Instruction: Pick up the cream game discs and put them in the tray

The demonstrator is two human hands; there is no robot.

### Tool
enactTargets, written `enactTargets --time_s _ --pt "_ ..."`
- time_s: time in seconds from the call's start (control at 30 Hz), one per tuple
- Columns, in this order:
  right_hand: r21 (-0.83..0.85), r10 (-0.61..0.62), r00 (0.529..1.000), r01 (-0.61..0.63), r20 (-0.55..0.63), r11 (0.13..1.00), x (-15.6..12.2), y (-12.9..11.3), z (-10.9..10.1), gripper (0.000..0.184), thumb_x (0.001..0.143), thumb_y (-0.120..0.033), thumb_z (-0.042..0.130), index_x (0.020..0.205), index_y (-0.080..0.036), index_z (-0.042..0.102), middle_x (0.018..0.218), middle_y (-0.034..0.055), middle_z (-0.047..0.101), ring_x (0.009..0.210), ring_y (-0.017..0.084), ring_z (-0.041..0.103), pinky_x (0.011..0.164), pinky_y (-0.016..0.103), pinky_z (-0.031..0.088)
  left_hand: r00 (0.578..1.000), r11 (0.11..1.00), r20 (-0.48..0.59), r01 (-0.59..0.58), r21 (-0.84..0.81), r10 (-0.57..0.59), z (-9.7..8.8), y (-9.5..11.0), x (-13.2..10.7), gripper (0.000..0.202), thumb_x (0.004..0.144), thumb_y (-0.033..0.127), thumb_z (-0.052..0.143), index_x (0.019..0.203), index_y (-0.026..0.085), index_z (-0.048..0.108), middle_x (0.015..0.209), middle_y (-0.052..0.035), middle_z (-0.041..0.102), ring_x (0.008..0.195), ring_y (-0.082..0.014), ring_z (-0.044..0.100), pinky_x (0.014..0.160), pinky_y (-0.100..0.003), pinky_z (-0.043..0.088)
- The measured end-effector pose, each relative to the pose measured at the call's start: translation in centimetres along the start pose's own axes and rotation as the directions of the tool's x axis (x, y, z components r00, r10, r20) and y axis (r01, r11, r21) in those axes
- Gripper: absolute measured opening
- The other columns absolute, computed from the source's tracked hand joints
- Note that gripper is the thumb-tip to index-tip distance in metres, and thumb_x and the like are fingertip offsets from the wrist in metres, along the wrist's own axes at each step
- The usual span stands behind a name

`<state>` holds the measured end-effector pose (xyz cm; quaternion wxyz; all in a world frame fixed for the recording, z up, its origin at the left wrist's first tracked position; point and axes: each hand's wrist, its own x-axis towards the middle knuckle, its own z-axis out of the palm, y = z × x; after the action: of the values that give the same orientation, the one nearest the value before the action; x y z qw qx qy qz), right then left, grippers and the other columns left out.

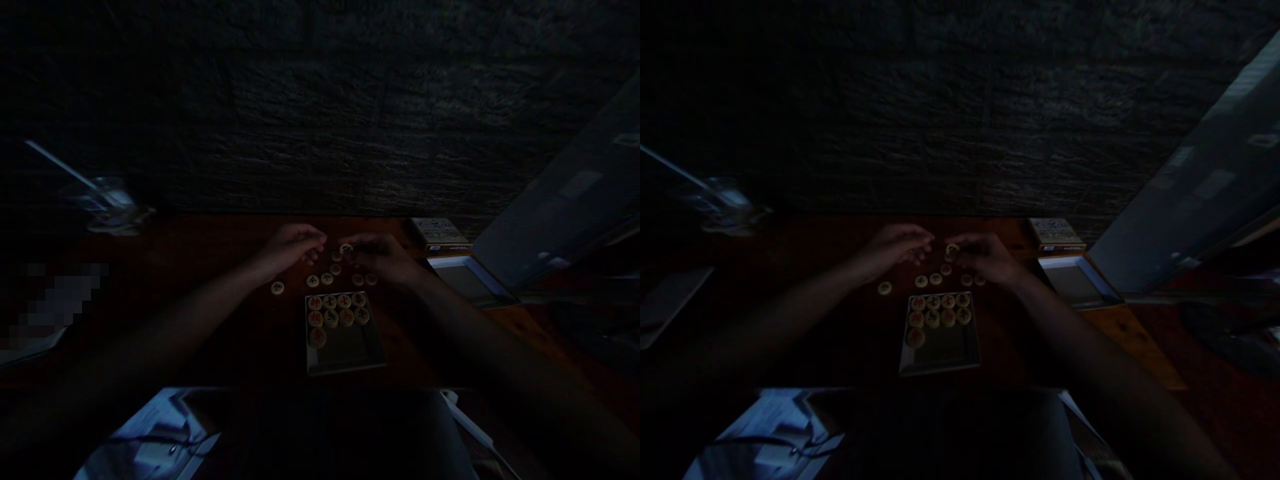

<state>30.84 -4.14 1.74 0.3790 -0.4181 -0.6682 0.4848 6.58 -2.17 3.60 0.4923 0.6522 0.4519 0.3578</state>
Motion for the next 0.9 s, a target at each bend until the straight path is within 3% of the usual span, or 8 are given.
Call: enactTargets --time_s 0.1,0.17,0.27,0.4,0.67,0.9 --pt "0.016 -0.020 0.999 0.020 0.027 1.000 0.0 -0.1 0.3 0.048 0.083 -0.043 0.081 0.124 -0.021 0.073 0.092 0.0053 0.078 0.068 0.014 0.068 0.048 0.021 0.049 0.999 0.999 0.033 -0.024 -0.048 0.026 1.7 -0.2 -0.5 0.016 0.089 0.031 0.072 0.100 0.020 0.073 0.094 -0.0097 0.078 0.073 -0.0174 0.072 0.073 -0.037 0.061" --pt "0.042 0.039 0.999 -0.040 0.036 0.998 -0.2 -0.5 0.6 0.054 0.081 -0.042 0.083 0.128 -0.021 0.068 0.093 0.0052 0.078 0.057 0.012 0.066 0.040 0.020 0.042 0.999 0.998 0.016 -0.045 -0.054 0.046 2.4 -0.6 -0.7 0.019 0.087 0.030 0.074 0.103 0.018 0.073 0.094 -0.0090 0.078 0.073 -0.0177 0.073 0.074 -0.038 0.061" --pt "0.110 0.113 0.994 -0.113 0.009 0.987 -0.4 -1.2 1.2 0.056 0.069 -0.039 0.092 0.113 -0.016 0.067 0.085 0.0048 0.078 0.049 0.011 0.063 0.036 0.018 0.039 0.994 0.994 0.020 -0.105 -0.042 0.106 3.0 -1.3 -1.1 0.019 0.087 0.030 0.074 0.101 0.017 0.074 0.091 -0.0085 0.079 0.072 -0.0170 0.073 0.071 -0.034 0.061" --pt "0.139 0.121 0.993 -0.117 -0.018 0.983 -0.4 -1.8 1.9 0.047 0.062 -0.038 0.095 0.094 -0.014 0.071 0.073 0.0028 0.074 0.049 0.010 0.062 0.036 0.017 0.038 0.983 0.981 0.028 -0.180 -0.071 0.182 3.1 -2.0 -1.7 0.020 0.086 0.029 0.076 0.100 0.015 0.075 0.088 -0.0077 0.080 0.071 -0.0161 0.074 0.066 -0.028 0.060" --pt "0.134 0.091 0.994 -0.082 -0.068 0.988 -0.7 -1.2 2.2 0.034 0.074 -0.037 0.088 0.099 -0.015 0.080 0.075 0.0053 0.077 0.057 0.014 0.067 0.040 0.018 0.042 0.967 0.954 -0.056 -0.254 -0.158 0.248 3.2 -2.3 -2.6 0.025 0.082 0.029 0.081 0.101 0.014 0.077 0.089 -0.0081 0.081 0.072 -0.0182 0.077 0.064 -0.026 0.062" --pt "0.115 0.090 0.995 -0.084 -0.048 0.990 -0.9 -1.3 2.3 0.038 0.072 -0.037 0.089 0.102 -0.015 0.080 0.079 0.0070 0.079 0.053 0.012 0.064 0.040 0.019 0.042 0.972 0.951 -0.083 -0.234 -0.203 0.222 3.2 -2.3 -2.6 0.024 0.080 0.030 0.082 0.097 0.014 0.077 0.088 -0.0084 0.081 0.070 -0.0196 0.078 0.067 -0.030 0.065"
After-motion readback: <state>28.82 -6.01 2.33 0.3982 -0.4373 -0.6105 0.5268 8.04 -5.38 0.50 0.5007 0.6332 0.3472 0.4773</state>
